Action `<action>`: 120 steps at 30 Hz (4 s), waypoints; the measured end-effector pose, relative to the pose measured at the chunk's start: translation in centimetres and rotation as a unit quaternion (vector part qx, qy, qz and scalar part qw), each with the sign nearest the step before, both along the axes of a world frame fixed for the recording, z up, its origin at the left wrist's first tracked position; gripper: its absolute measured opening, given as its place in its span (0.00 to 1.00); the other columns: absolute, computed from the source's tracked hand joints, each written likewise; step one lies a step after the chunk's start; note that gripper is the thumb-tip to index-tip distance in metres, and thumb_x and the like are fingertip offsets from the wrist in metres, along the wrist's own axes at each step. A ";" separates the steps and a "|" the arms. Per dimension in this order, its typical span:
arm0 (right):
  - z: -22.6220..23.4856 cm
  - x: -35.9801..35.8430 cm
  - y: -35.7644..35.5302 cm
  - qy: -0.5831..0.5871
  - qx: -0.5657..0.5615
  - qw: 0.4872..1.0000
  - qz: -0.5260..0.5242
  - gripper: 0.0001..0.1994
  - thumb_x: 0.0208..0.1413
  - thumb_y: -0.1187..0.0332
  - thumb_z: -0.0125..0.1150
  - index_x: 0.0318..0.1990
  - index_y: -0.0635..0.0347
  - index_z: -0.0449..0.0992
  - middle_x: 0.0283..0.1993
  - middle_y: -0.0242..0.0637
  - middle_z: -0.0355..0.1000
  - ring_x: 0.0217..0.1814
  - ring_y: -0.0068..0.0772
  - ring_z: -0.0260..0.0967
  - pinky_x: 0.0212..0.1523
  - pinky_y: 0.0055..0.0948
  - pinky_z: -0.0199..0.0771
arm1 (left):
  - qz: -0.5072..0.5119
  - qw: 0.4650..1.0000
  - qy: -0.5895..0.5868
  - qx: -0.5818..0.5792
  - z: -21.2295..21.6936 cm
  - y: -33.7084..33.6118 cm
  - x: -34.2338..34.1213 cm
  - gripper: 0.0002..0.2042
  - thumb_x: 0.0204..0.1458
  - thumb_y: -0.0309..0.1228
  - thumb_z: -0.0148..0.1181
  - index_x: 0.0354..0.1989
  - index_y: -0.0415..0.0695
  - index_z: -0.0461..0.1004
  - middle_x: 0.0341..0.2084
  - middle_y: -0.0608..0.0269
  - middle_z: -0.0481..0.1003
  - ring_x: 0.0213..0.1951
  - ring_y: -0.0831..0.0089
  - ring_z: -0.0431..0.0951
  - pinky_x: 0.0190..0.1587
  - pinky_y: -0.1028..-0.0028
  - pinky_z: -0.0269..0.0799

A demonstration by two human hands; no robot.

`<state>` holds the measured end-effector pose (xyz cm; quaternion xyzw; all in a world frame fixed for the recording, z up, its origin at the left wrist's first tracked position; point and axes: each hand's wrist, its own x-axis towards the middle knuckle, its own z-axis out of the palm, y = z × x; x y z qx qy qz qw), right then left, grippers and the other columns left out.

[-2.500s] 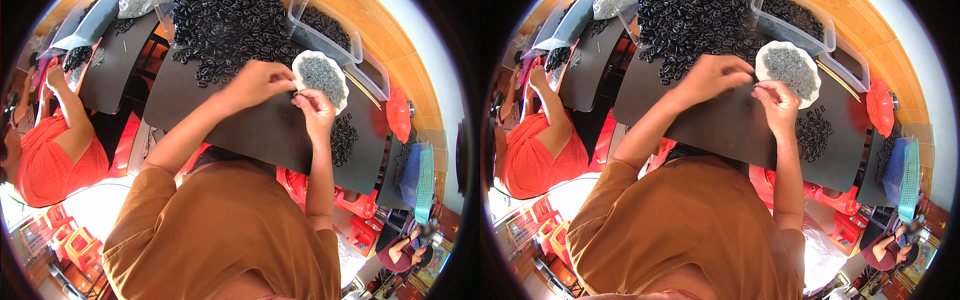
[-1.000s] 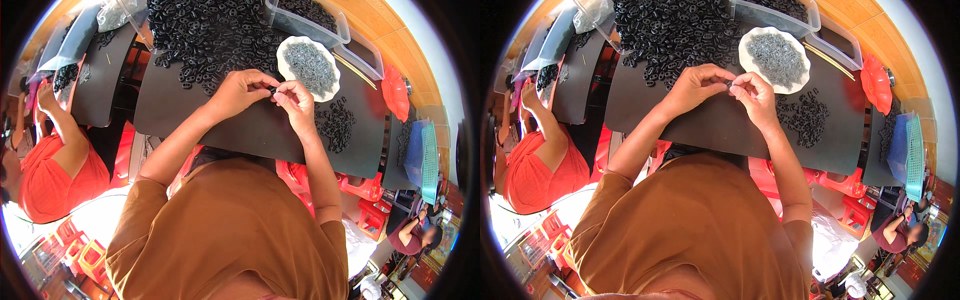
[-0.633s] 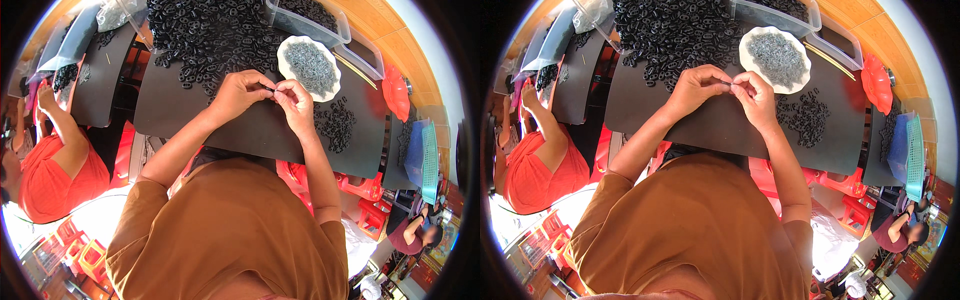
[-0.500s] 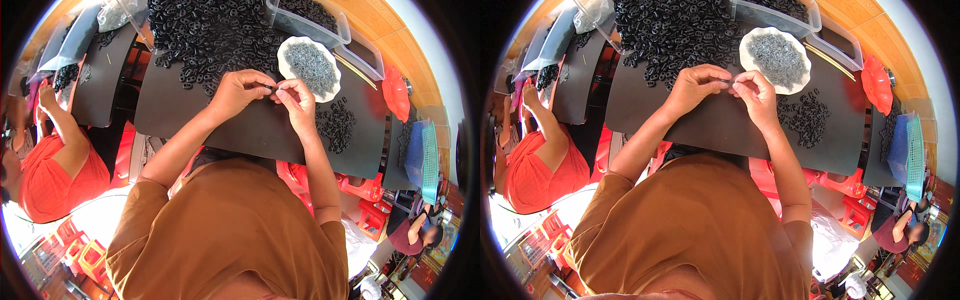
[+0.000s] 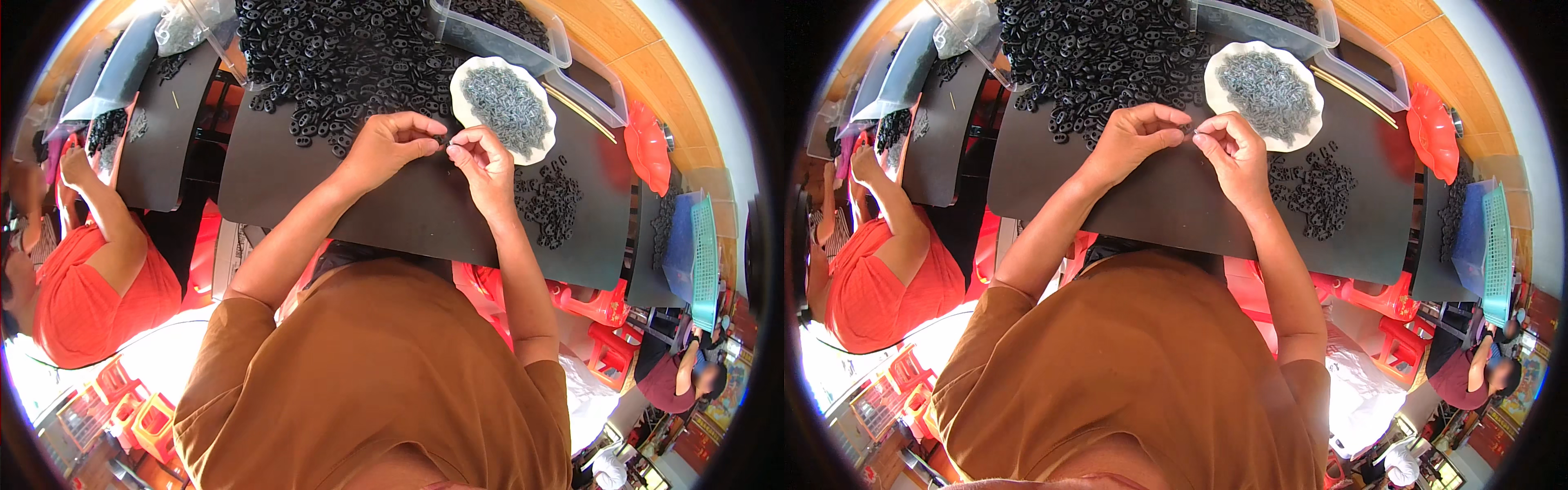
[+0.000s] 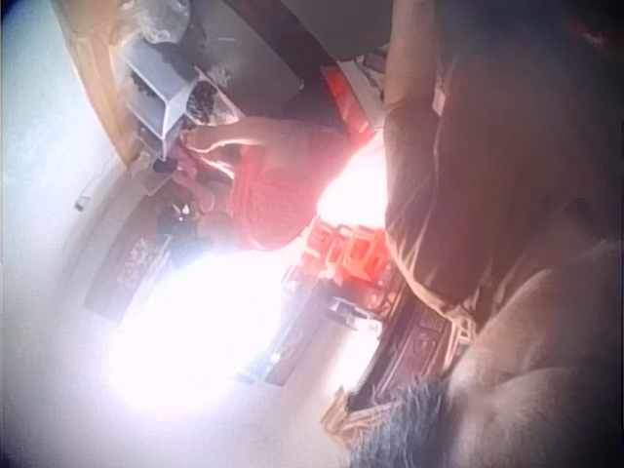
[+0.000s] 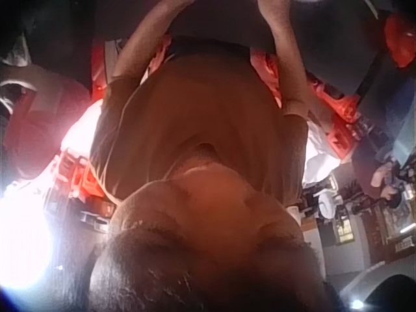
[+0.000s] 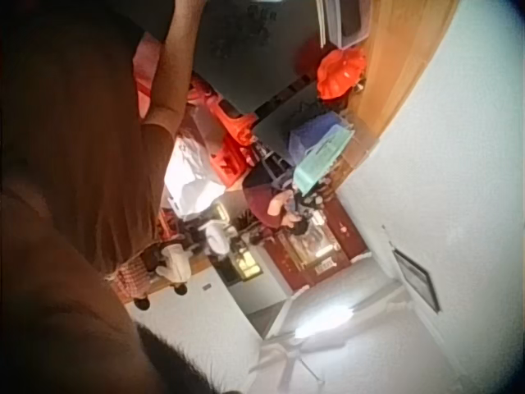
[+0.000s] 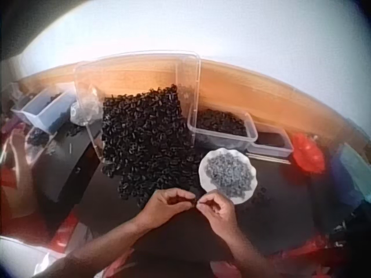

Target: The person sits at a table and repeatedly picks up small black plastic rings and metal pins. They insert the pins into the rings and place the assembled units onto the table surface. The person occasionally touches their arm during the process.

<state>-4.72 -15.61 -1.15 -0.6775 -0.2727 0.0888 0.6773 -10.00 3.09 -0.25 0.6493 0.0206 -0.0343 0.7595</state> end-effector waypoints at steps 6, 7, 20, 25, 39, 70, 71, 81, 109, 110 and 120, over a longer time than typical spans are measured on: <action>0.2 -0.5 0.1 0.089 -0.056 0.994 0.001 0.03 0.54 0.77 0.63 0.35 0.65 0.76 0.27 0.30 0.73 0.29 0.18 0.71 0.30 0.17 0.70 | 0.010 1.000 -0.027 -0.001 -0.7 0.4 0.3 0.10 0.53 0.23 0.61 0.44 0.39 0.77 0.33 0.67 0.78 0.37 0.82 0.77 0.43 0.79 0.74; 0.2 -0.6 0.2 0.096 -0.060 0.994 0.001 0.03 0.54 0.77 0.63 0.35 0.65 0.76 0.26 0.30 0.73 0.29 0.18 0.71 0.30 0.17 0.70 | 0.009 1.000 -0.027 0.008 -0.6 0.4 0.2 0.10 0.53 0.23 0.61 0.44 0.39 0.77 0.33 0.67 0.79 0.37 0.82 0.77 0.43 0.80 0.74; 0.1 -0.5 0.3 0.093 -0.012 0.995 0.017 0.10 0.51 0.80 0.65 0.38 0.63 0.70 0.32 0.30 0.72 0.32 0.18 0.72 0.32 0.17 0.71 | -0.007 0.998 -0.021 0.061 -0.2 0.6 0.0 0.10 0.54 0.24 0.61 0.44 0.38 0.78 0.31 0.65 0.80 0.35 0.82 0.78 0.40 0.80 0.75; -0.5 -0.3 0.1 0.039 -0.051 0.998 0.000 0.11 0.49 0.79 0.67 0.38 0.61 0.71 0.31 0.29 0.73 0.31 0.16 0.70 0.31 0.16 0.69 | -0.012 0.994 -0.034 0.107 0.1 0.5 -0.2 0.10 0.54 0.24 0.61 0.43 0.38 0.79 0.31 0.65 0.79 0.34 0.82 0.78 0.39 0.81 0.75; 0.1 -1.2 0.7 -0.106 -0.193 0.974 -0.057 0.12 0.43 0.81 0.69 0.34 0.61 0.73 0.27 0.30 0.72 0.26 0.17 0.68 0.25 0.19 0.66 | 0.022 0.954 -0.171 0.244 -0.3 -0.3 -0.5 0.05 0.47 0.21 0.63 0.34 0.37 0.78 0.26 0.56 0.79 0.29 0.71 0.81 0.33 0.75 0.76; 0.1 -2.0 0.1 -0.185 -0.201 0.957 -0.095 0.07 0.44 0.81 0.67 0.33 0.65 0.77 0.28 0.38 0.71 0.24 0.31 0.69 0.26 0.27 0.68 | -0.008 0.942 -0.170 0.290 -0.5 -0.5 -0.3 0.05 0.49 0.21 0.63 0.34 0.39 0.80 0.27 0.64 0.78 0.29 0.79 0.78 0.33 0.79 0.74; 0.0 -2.0 0.1 -0.184 -0.202 0.957 -0.095 0.07 0.45 0.81 0.67 0.32 0.65 0.77 0.28 0.38 0.71 0.24 0.31 0.69 0.26 0.27 0.68 | -0.007 0.942 -0.170 0.289 -0.5 -0.5 -0.3 0.05 0.49 0.21 0.63 0.34 0.39 0.80 0.27 0.64 0.78 0.29 0.79 0.78 0.33 0.79 0.74; 0.1 -2.1 0.1 -0.185 -0.208 0.957 -0.080 0.07 0.45 0.81 0.66 0.33 0.65 0.76 0.29 0.38 0.71 0.23 0.31 0.69 0.25 0.27 0.68 | -0.004 0.946 -0.165 0.278 -0.9 -0.4 -0.3 0.04 0.49 0.20 0.63 0.32 0.37 0.79 0.27 0.64 0.78 0.29 0.79 0.78 0.33 0.79 0.74; 0.3 -1.9 0.3 -0.181 -0.234 0.953 -0.059 0.05 0.45 0.81 0.65 0.31 0.66 0.76 0.28 0.38 0.69 0.23 0.31 0.68 0.26 0.28 0.67 | -0.012 0.897 -0.266 0.353 -1.6 -0.1 0.2 0.02 0.46 0.20 0.64 0.28 0.36 0.78 0.25 0.58 0.78 0.30 0.65 0.79 0.34 0.72 0.74; 0.3 -1.9 0.3 -0.167 -0.232 0.957 -0.058 0.05 0.45 0.80 0.65 0.31 0.66 0.76 0.28 0.38 0.69 0.23 0.30 0.68 0.26 0.27 0.68 | -0.010 0.899 -0.265 0.350 -1.7 0.0 0.2 0.02 0.46 0.20 0.64 0.28 0.36 0.78 0.26 0.58 0.78 0.30 0.66 0.79 0.34 0.72 0.74; 4.1 2.0 -1.7 0.076 -0.195 0.976 0.060 0.06 0.56 0.69 0.61 0.32 0.62 0.73 0.26 0.26 0.70 0.28 0.15 0.67 0.29 0.18 0.67 | 0.066 0.968 -0.132 0.204 0.1 0.3 -0.1 0.08 0.54 0.25 0.61 0.41 0.39 0.79 0.31 0.62 0.80 0.33 0.77 0.79 0.38 0.78 0.75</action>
